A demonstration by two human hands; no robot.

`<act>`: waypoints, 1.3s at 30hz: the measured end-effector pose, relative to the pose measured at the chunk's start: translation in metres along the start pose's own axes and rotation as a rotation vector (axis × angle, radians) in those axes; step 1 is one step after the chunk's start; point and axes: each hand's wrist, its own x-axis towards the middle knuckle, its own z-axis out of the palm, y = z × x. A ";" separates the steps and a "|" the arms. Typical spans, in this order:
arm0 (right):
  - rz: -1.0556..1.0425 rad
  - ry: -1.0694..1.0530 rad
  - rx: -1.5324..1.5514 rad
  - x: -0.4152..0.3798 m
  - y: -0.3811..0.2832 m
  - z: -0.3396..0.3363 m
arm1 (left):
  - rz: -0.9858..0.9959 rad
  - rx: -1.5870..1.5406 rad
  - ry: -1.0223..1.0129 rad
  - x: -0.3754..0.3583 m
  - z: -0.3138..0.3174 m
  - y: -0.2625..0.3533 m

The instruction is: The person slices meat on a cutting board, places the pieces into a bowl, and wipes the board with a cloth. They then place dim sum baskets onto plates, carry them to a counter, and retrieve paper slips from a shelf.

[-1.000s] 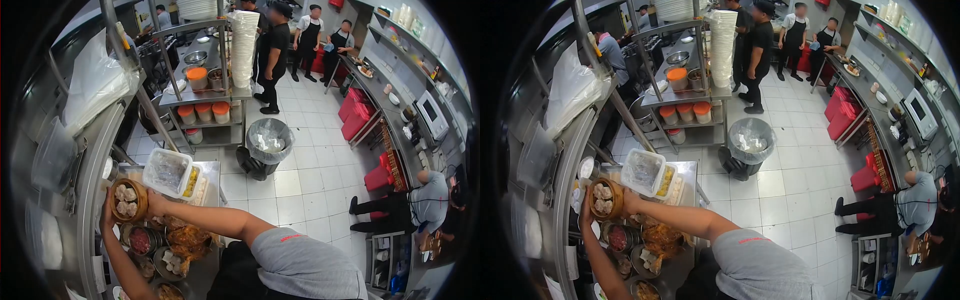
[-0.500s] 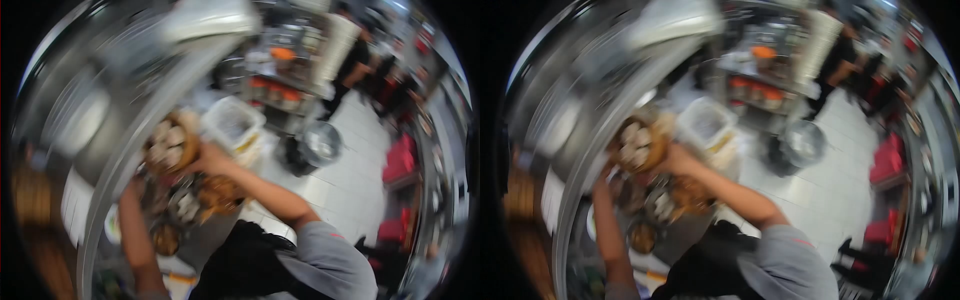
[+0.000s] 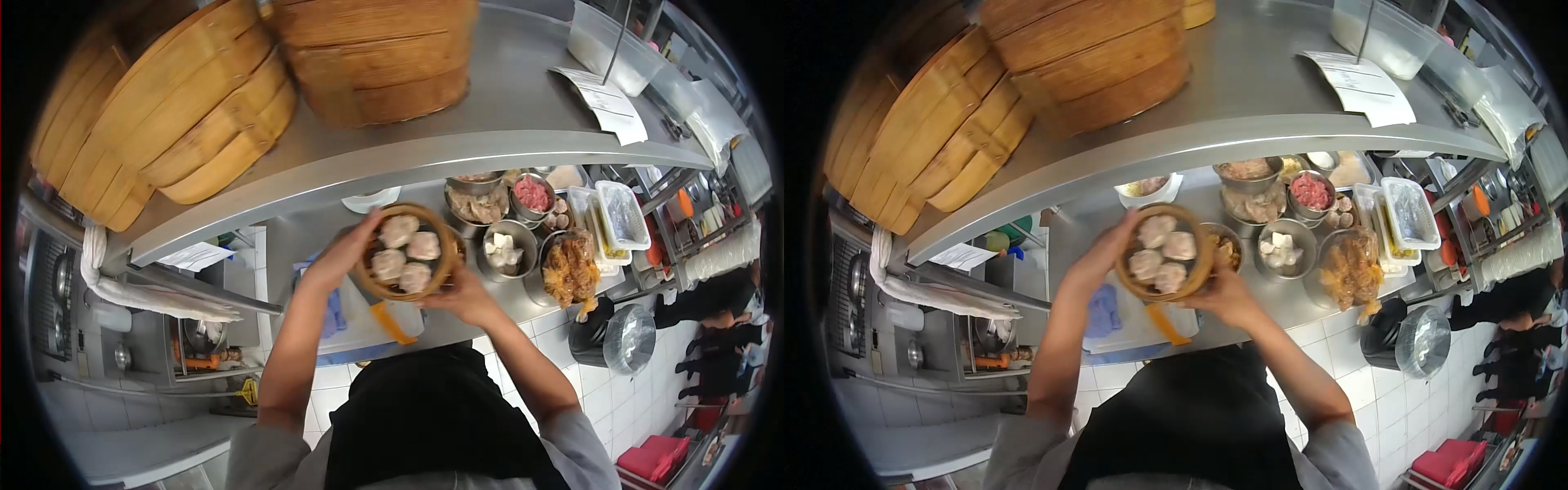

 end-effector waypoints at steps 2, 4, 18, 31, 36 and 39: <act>-0.013 -0.085 -0.124 0.039 0.032 0.034 | -0.067 -0.128 0.185 -0.017 -0.039 -0.039; -0.114 -0.231 -0.161 0.069 0.015 0.070 | -0.109 -0.144 0.275 -0.028 -0.078 -0.063; 0.039 -0.364 -0.405 0.352 0.088 0.149 | -0.008 -0.351 0.610 0.078 -0.255 -0.164; -0.030 -0.532 -0.060 0.147 0.043 0.062 | 0.035 -0.653 0.442 0.099 -0.232 -0.145; -0.200 -0.203 -0.006 -0.068 -0.088 -0.120 | 0.291 -0.236 0.876 0.096 -0.254 -0.200; -0.441 0.546 -0.070 -0.117 -0.131 -0.210 | 0.369 -0.023 0.995 0.054 -0.214 -0.196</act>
